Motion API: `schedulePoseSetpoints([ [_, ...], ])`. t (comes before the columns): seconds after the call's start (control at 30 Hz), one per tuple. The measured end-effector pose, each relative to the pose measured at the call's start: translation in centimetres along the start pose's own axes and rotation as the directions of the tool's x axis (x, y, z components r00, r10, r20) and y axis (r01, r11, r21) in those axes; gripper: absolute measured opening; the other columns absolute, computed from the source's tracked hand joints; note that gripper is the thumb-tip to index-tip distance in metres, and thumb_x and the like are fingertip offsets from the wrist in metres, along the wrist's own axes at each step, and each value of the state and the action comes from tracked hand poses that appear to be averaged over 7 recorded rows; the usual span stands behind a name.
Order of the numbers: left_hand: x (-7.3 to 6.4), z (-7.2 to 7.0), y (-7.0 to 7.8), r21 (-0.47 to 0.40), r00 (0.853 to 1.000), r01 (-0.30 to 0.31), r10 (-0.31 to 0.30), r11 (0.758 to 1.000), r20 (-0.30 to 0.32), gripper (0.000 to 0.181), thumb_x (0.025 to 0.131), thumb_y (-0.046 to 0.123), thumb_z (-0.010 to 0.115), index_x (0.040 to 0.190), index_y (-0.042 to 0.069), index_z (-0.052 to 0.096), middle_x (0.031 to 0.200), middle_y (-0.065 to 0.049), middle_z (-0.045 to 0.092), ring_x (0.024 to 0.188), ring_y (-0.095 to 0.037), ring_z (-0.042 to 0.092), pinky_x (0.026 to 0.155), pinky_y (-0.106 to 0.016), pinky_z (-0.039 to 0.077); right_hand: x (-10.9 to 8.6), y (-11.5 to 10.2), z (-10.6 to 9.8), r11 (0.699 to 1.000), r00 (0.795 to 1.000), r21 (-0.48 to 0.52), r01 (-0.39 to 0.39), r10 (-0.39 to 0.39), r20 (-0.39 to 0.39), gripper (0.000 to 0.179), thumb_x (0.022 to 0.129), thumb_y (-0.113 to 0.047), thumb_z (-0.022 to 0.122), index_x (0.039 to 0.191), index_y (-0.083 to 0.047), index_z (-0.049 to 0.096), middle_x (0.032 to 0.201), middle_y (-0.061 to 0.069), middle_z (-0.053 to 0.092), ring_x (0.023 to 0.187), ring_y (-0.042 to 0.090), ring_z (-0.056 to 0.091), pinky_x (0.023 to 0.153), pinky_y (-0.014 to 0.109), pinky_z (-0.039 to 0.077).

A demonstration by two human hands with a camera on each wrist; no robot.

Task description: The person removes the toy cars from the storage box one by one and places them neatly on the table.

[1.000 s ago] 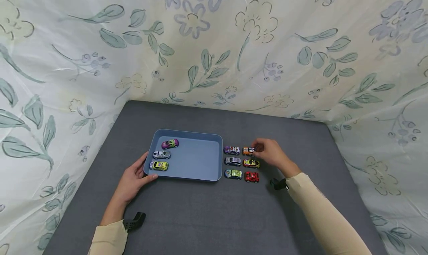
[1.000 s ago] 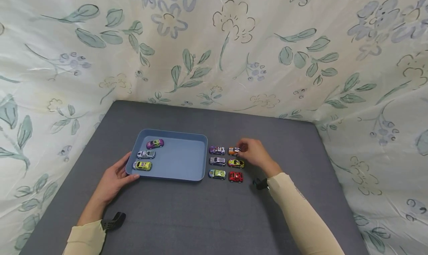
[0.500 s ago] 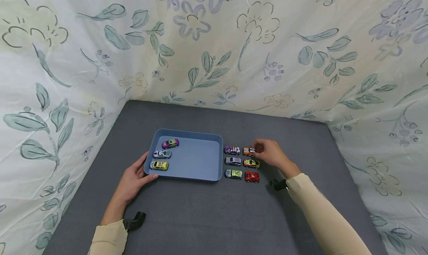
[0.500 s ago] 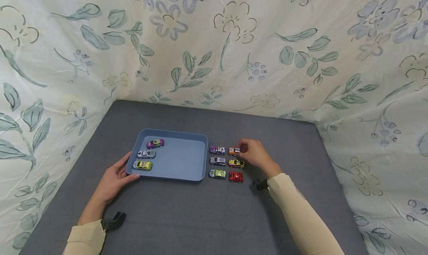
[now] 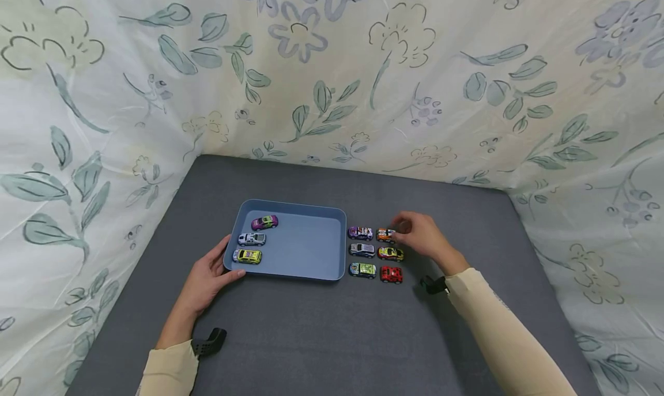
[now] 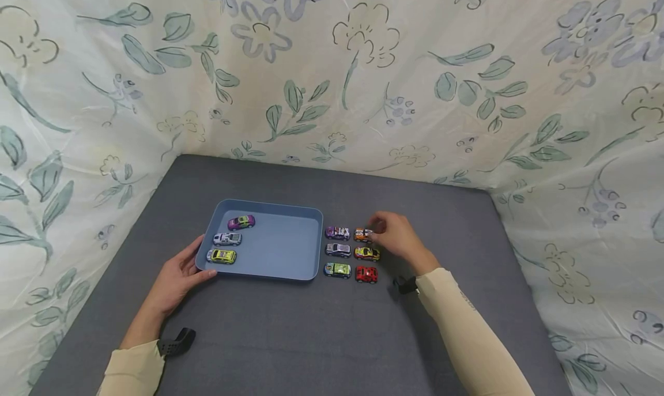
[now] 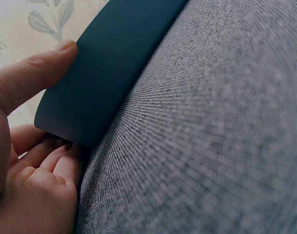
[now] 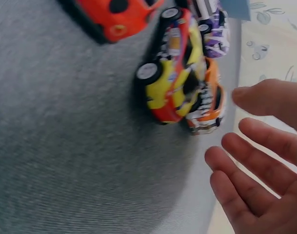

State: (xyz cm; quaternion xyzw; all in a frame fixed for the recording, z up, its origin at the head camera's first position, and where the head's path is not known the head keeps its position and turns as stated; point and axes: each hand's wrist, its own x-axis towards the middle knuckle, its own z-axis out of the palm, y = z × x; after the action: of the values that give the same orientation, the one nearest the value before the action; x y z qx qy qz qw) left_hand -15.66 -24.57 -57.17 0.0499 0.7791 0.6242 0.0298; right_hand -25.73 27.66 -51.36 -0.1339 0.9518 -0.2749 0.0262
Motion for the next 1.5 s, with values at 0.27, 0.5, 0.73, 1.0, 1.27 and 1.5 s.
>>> schedulePoseSetpoints([
  [0.27, 0.0, -0.1, 0.0, 0.028, 1.0, 0.016, -0.016, 0.999, -0.007, 0.101, 0.095, 0.011, 0.086, 0.172, 0.002, 0.021, 0.175, -0.024, 0.026, 0.159, -0.04, 0.03, 0.108, -0.01, 0.039, -0.2, -2.7, -0.4, 0.999, 0.995, 0.02, 0.031, -0.028, -0.096, 0.038, 0.099, -0.025, 0.082, 0.13, -0.004, 0.074, 0.127, 0.018, 0.073, 0.116, 0.04, 0.068, 0.096, 0.062, 0.056],
  [0.5, 0.1, 0.0, 0.3, 0.029, 1.0, 0.029, -0.028, 0.999, -0.002, 0.103, 0.095, 0.012, 0.087, 0.173, 0.003, 0.021, 0.175, -0.023, 0.025, 0.159, -0.038, 0.029, 0.116, -0.022, 0.038, -0.6, -5.6, -0.4, 0.993, 0.983, 0.037, 0.112, -0.105, -0.152, 0.035, 0.1, -0.025, 0.082, 0.128, -0.006, 0.073, 0.125, 0.015, 0.073, 0.116, 0.043, 0.067, 0.097, 0.061, 0.055],
  [0.73, 0.1, 0.2, 0.4, 0.036, 0.999, 0.035, -0.035, 0.999, -0.003, 0.103, 0.094, 0.01, 0.087, 0.173, 0.003, 0.02, 0.175, -0.024, 0.025, 0.16, -0.038, 0.029, 0.119, -0.03, 0.036, -0.8, -8.1, -0.1, 0.987, 0.977, 0.058, 0.152, -0.141, -0.159, 0.034, 0.099, -0.025, 0.083, 0.128, -0.009, 0.074, 0.123, 0.01, 0.074, 0.114, 0.038, 0.067, 0.096, 0.058, 0.056],
  [1.0, -0.1, 0.0, 0.3, 0.01, 1.0, 0.022, -0.022, 1.0, -0.003, 0.102, 0.095, 0.007, 0.086, 0.173, 0.002, 0.02, 0.175, -0.025, 0.025, 0.159, -0.039, 0.03, 0.115, -0.023, 0.039, -0.6, -11.1, 1.4, 0.976, 0.972, 0.088, 0.199, -0.186, -0.142, 0.034, 0.098, -0.024, 0.085, 0.128, -0.011, 0.075, 0.122, 0.006, 0.074, 0.111, 0.032, 0.068, 0.095, 0.055, 0.057],
  [1.27, -0.1, 0.0, -0.1, 0.01, 1.0, 0.018, -0.018, 1.0, -0.001, 0.102, 0.095, 0.008, 0.086, 0.173, 0.002, 0.02, 0.175, -0.025, 0.025, 0.159, -0.04, 0.029, 0.112, -0.017, 0.04, -0.2, -13.7, 3.4, 0.956, 0.963, 0.144, 0.255, -0.238, -0.124, 0.033, 0.097, -0.021, 0.085, 0.127, -0.011, 0.075, 0.12, 0.005, 0.073, 0.108, 0.03, 0.07, 0.093, 0.052, 0.06],
  [1.5, 0.0, 0.1, -0.4, 0.015, 1.0, 0.006, -0.006, 1.0, -0.002, 0.101, 0.096, 0.01, 0.086, 0.172, 0.0, 0.019, 0.174, -0.027, 0.025, 0.159, -0.044, 0.027, 0.108, -0.01, 0.039, 0.1, -16.1, 5.4, 0.935, 0.952, 0.183, 0.304, -0.291, -0.096, 0.031, 0.098, -0.019, 0.084, 0.127, -0.012, 0.075, 0.122, 0.003, 0.073, 0.11, 0.028, 0.069, 0.097, 0.053, 0.058],
])
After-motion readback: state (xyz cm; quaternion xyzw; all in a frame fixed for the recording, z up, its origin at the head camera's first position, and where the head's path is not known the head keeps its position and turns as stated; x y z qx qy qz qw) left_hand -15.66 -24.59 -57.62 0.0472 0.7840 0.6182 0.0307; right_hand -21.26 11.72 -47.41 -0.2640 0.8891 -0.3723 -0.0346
